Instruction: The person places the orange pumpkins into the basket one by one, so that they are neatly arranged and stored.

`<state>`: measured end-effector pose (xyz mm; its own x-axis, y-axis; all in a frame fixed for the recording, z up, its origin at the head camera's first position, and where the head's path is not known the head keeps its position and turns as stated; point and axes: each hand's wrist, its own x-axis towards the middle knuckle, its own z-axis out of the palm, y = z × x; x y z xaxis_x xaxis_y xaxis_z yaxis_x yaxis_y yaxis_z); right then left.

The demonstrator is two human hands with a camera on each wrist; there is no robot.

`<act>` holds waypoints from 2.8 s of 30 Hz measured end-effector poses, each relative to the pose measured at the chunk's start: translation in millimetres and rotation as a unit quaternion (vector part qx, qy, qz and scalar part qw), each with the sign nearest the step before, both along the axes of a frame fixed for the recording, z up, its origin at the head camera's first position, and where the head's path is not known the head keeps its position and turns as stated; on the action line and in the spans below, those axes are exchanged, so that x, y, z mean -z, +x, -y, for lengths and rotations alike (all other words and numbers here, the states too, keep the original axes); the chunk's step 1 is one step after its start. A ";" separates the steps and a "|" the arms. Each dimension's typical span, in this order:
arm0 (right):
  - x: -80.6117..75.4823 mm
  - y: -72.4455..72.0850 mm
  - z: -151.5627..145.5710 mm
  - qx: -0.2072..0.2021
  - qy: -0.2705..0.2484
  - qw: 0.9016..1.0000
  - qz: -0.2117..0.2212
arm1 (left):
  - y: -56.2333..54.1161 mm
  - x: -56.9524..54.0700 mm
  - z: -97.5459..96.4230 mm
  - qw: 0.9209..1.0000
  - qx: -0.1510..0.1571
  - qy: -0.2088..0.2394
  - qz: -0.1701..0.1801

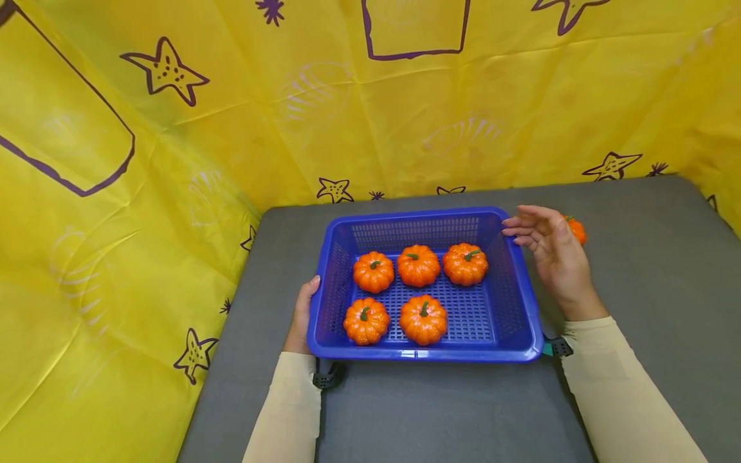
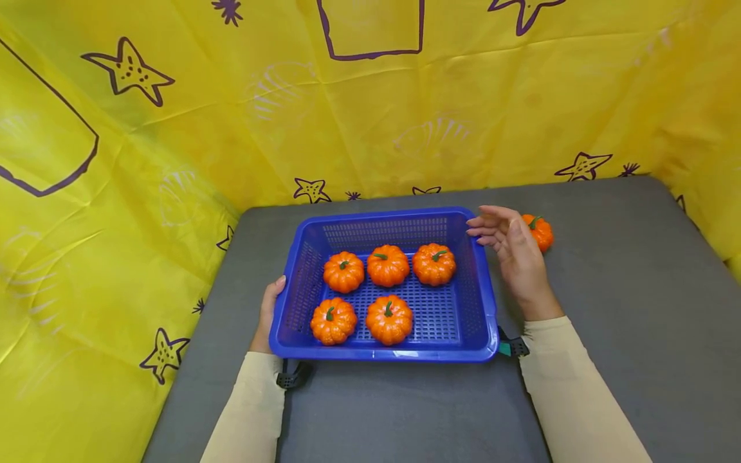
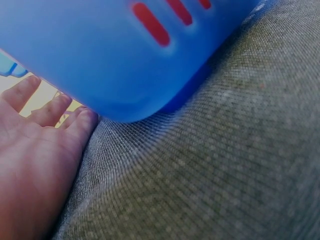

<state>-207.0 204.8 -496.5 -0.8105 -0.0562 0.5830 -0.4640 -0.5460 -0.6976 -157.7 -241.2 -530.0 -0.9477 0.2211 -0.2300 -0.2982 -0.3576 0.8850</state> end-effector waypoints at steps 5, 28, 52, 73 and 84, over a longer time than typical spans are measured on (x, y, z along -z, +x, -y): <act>-5.0 2.3 -9.7 0.022 -0.008 1.000 0.001 | 0.5 -1.3 0.3 1.000 0.005 -0.003 -0.001; -6.0 3.8 -35.0 0.128 -0.069 0.988 0.058 | 1.7 -2.8 -1.0 1.000 -0.005 -0.008 0.003; 19.4 -3.7 -67.5 0.360 0.061 0.907 0.212 | 1.0 -2.1 -0.4 1.000 0.003 -0.006 -0.010; 43.6 -7.6 -72.9 0.325 0.390 0.813 0.285 | 0.4 -1.8 0.3 1.000 0.006 -0.004 -0.020; 46.2 -6.0 -74.0 0.325 0.413 0.808 0.265 | 1.3 -1.5 0.6 1.000 0.005 -0.005 -0.014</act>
